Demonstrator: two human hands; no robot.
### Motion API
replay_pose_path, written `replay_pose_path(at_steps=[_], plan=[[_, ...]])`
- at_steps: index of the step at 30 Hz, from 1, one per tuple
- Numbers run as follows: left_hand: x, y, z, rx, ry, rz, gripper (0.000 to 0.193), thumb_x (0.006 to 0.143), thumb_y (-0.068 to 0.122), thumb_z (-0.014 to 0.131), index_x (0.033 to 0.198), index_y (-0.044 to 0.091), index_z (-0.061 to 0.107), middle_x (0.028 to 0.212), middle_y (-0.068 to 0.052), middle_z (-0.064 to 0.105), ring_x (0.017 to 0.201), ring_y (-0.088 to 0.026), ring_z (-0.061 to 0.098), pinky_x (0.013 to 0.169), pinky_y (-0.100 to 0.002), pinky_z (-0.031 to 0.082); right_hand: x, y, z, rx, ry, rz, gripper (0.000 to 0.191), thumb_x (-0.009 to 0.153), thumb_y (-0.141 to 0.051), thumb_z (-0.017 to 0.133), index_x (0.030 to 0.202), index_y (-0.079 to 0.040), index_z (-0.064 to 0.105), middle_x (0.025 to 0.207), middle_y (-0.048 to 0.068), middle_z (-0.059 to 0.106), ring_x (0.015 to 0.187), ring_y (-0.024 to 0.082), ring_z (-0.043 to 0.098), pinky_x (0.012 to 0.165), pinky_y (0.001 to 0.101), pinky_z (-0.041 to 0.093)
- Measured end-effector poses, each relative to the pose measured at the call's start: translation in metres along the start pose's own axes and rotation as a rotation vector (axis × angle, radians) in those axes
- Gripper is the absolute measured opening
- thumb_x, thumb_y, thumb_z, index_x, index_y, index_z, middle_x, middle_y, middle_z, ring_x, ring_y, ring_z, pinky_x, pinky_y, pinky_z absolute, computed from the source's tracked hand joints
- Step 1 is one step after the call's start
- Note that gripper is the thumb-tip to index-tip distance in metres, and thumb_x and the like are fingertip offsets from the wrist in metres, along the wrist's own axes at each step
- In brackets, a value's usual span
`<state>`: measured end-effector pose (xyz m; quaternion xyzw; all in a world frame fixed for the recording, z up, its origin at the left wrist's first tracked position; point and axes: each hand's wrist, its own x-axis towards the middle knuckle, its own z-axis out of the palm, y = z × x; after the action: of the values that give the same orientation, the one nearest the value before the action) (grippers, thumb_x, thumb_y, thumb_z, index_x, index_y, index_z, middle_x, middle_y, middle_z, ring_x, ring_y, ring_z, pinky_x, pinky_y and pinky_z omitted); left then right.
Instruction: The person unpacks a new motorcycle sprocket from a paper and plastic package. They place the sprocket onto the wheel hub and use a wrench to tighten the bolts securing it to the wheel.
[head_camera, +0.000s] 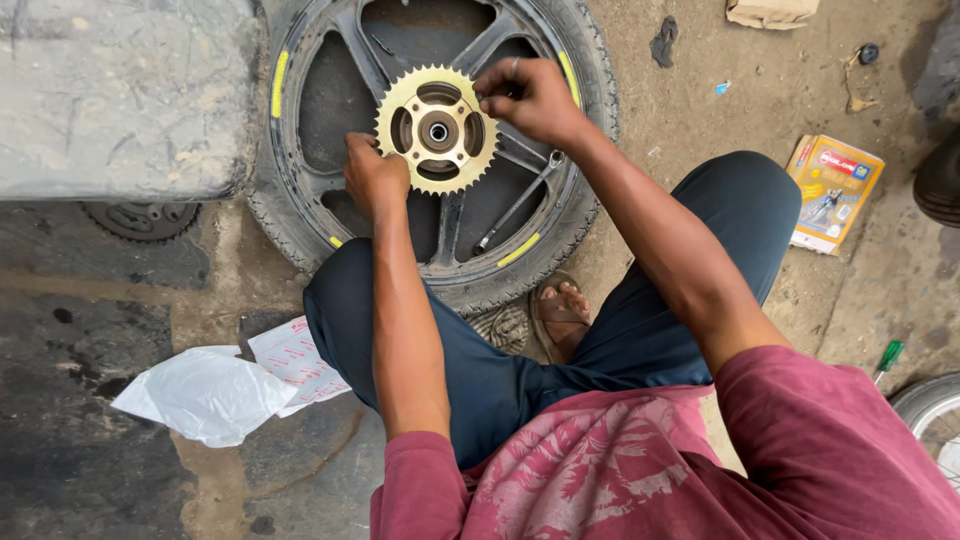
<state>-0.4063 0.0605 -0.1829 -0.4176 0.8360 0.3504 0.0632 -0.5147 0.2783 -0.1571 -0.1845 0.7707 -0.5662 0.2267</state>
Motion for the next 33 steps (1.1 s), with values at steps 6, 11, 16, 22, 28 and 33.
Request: replay_pose_path(at_steps=[6, 11, 16, 22, 28, 33], plan=[[0.004, 0.000, 0.005, 0.000, 0.061, 0.074, 0.039, 0.086, 0.007, 0.067, 0.123, 0.005, 0.055, 0.118, -0.022, 0.069, 0.109, -0.044, 0.067, 0.090, -0.053, 0.053, 0.012, 0.002, 0.026, -0.664, -0.035, -0.282, 0.027, 0.085, -0.003, 0.076, 0.112, 0.000, 0.077, 0.107, 0.020, 0.074, 0.084, 0.029, 0.074, 0.082, 0.0392, 0.061], [0.007, 0.003, 0.008, 0.009, 0.175, 0.273, 0.050, 0.077, 0.002, 0.074, 0.125, 0.004, 0.059, 0.132, -0.018, 0.063, 0.119, -0.039, 0.061, 0.096, -0.050, 0.051, 0.021, 0.001, 0.034, -0.803, -0.090, -0.408, 0.027, 0.087, -0.011, 0.077, 0.112, -0.001, 0.078, 0.105, 0.015, 0.075, 0.094, 0.034, 0.072, 0.083, 0.0437, 0.059], [0.001, 0.009, 0.021, 0.087, 0.190, 0.759, 0.045, 0.086, 0.003, 0.077, 0.129, 0.008, 0.067, 0.133, -0.008, 0.065, 0.127, -0.029, 0.055, 0.104, -0.051, 0.044, 0.027, 0.001, 0.031, -0.875, -0.190, -0.435, 0.026, 0.090, -0.014, 0.076, 0.113, -0.002, 0.078, 0.103, 0.014, 0.075, 0.092, 0.033, 0.071, 0.076, 0.0443, 0.059], [-0.001, 0.005, 0.021, 0.139, 0.216, 0.520, 0.043, 0.080, 0.001, 0.076, 0.122, 0.009, 0.069, 0.128, -0.005, 0.067, 0.126, -0.029, 0.057, 0.102, -0.050, 0.046, 0.029, 0.004, 0.028, -0.938, -0.174, -0.561, 0.024, 0.095, -0.011, 0.072, 0.117, -0.004, 0.078, 0.104, 0.016, 0.074, 0.091, 0.032, 0.071, 0.076, 0.0419, 0.060], [0.000, 0.006, 0.020, 0.120, 0.231, 0.480, 0.041, 0.079, 0.003, 0.077, 0.119, 0.009, 0.070, 0.126, -0.007, 0.066, 0.124, -0.031, 0.057, 0.099, -0.052, 0.046, 0.030, 0.003, 0.028, -0.926, -0.188, -0.380, 0.022, 0.091, -0.021, 0.078, 0.097, 0.000, 0.077, 0.095, 0.017, 0.072, 0.085, 0.034, 0.070, 0.073, 0.0443, 0.059], [-0.001, 0.004, 0.020, 0.096, 0.237, 0.497, 0.039, 0.082, 0.003, 0.076, 0.120, 0.008, 0.069, 0.128, -0.009, 0.065, 0.124, -0.033, 0.056, 0.099, -0.053, 0.046, 0.031, 0.006, 0.030, -0.881, -0.148, -0.445, 0.024, 0.086, -0.017, 0.078, 0.103, 0.000, 0.078, 0.094, 0.016, 0.072, 0.087, 0.033, 0.071, 0.075, 0.0442, 0.059]])
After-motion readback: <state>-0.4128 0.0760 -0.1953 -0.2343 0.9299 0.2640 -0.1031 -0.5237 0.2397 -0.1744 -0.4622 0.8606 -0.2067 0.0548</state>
